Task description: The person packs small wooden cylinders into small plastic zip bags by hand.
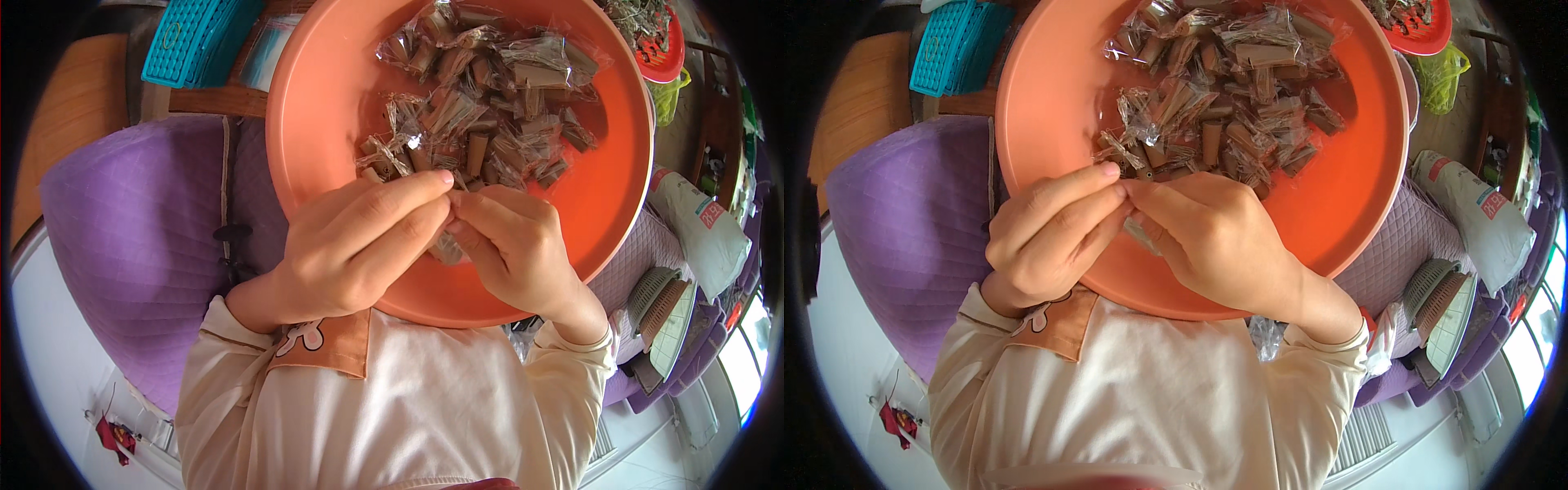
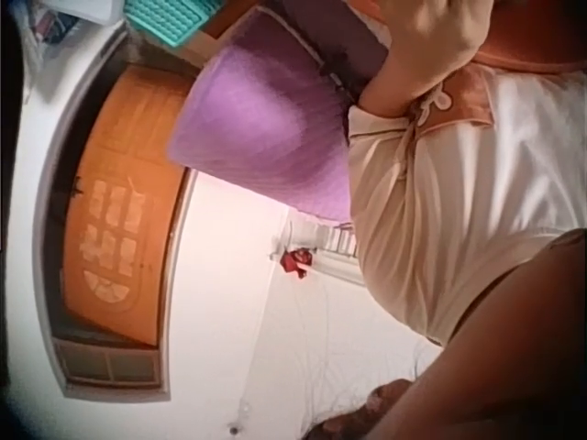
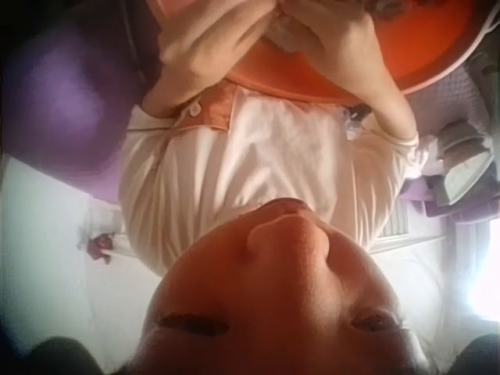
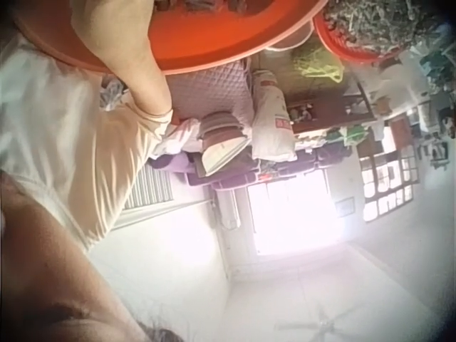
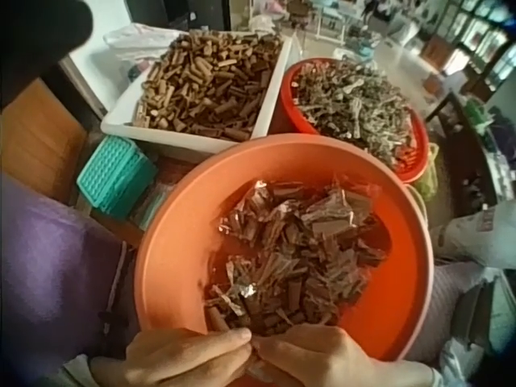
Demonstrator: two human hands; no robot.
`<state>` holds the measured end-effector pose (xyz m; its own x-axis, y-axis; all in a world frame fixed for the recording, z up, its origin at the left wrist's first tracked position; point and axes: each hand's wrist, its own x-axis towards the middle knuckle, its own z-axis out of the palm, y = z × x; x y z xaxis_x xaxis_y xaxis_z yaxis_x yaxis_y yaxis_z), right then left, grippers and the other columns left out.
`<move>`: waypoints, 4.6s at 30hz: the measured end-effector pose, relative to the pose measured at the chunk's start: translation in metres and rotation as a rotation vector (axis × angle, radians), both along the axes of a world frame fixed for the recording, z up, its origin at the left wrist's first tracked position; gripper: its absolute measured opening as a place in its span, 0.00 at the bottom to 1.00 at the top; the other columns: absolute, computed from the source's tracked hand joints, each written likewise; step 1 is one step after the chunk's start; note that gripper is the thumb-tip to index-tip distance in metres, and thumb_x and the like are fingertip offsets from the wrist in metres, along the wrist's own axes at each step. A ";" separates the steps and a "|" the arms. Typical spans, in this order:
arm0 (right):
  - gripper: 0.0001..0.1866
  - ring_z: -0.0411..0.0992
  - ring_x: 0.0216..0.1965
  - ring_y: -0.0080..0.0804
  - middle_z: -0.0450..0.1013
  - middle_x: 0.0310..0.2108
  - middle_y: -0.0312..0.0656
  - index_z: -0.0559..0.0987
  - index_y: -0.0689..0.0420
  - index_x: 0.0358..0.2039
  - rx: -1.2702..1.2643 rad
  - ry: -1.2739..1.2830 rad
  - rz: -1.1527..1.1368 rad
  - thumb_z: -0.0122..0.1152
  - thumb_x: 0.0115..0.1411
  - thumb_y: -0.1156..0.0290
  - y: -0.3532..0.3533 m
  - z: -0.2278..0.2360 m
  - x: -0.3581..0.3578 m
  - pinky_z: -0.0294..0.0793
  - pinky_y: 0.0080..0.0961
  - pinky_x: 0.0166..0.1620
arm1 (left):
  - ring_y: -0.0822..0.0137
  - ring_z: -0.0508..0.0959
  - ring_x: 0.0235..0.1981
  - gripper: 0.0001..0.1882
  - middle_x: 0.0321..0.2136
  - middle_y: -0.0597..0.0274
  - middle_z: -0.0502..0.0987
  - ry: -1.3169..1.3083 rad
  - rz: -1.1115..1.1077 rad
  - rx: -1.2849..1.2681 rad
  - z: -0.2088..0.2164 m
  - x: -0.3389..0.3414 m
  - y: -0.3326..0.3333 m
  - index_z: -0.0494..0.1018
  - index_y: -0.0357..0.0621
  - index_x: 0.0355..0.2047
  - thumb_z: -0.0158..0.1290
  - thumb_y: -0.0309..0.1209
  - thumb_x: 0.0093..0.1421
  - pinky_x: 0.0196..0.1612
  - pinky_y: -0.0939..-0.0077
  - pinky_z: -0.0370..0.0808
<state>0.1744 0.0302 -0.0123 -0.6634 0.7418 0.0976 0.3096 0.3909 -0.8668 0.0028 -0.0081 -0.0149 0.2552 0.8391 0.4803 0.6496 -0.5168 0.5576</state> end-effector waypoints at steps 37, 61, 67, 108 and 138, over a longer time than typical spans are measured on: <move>0.09 0.67 0.24 0.27 0.72 0.24 0.42 0.75 0.67 0.29 -0.807 0.741 0.026 0.46 0.54 0.77 0.010 0.011 0.026 0.68 0.19 0.34 | 0.71 0.64 0.15 0.01 0.16 0.65 0.62 -0.417 -0.120 -0.201 0.005 0.013 0.016 0.69 0.39 0.21 0.50 0.23 0.46 0.15 0.82 0.62; 0.12 0.64 0.39 0.35 0.63 0.36 0.41 0.73 0.54 0.31 0.424 -0.882 0.109 0.54 0.41 0.76 0.012 -0.053 0.020 0.68 0.27 0.37 | 0.73 0.73 0.19 0.07 0.19 0.60 0.72 -0.169 0.636 -0.234 -0.091 -0.105 0.058 0.71 0.40 0.30 0.45 0.30 0.57 0.23 0.79 0.68; 0.10 0.63 0.36 0.32 0.62 0.31 0.38 0.73 0.54 0.28 0.529 -1.064 0.143 0.56 0.41 0.75 0.017 -0.055 0.017 0.68 0.26 0.36 | 0.73 0.64 0.17 0.10 0.17 0.59 0.69 -0.246 0.676 -0.331 -0.096 -0.099 0.059 0.70 0.37 0.25 0.46 0.32 0.56 0.22 0.79 0.63; 0.16 0.71 0.29 0.26 0.71 0.30 0.43 0.71 0.64 0.31 -0.469 0.472 -0.004 0.65 0.45 0.70 0.015 0.002 0.025 0.68 0.18 0.30 | 0.81 0.69 0.16 0.13 0.21 0.67 0.70 -0.656 0.109 -0.518 -0.011 -0.006 0.005 0.63 0.39 0.27 0.57 0.30 0.49 0.17 0.88 0.65; 0.16 0.69 0.26 0.19 0.70 0.37 0.42 0.66 0.63 0.44 -0.805 0.655 -0.557 0.53 0.55 0.74 0.019 0.005 0.029 0.70 0.10 0.28 | 0.54 0.72 0.32 0.11 0.31 0.52 0.72 0.047 0.685 -0.066 -0.077 -0.102 0.063 0.69 0.37 0.36 0.50 0.28 0.52 0.35 0.68 0.69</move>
<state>0.2034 0.0489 -0.0073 -0.2253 0.9170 -0.3292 -0.3312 -0.3899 -0.8592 -0.0993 0.0545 -0.0919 -0.3238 0.8459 0.4237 0.8419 0.0533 0.5369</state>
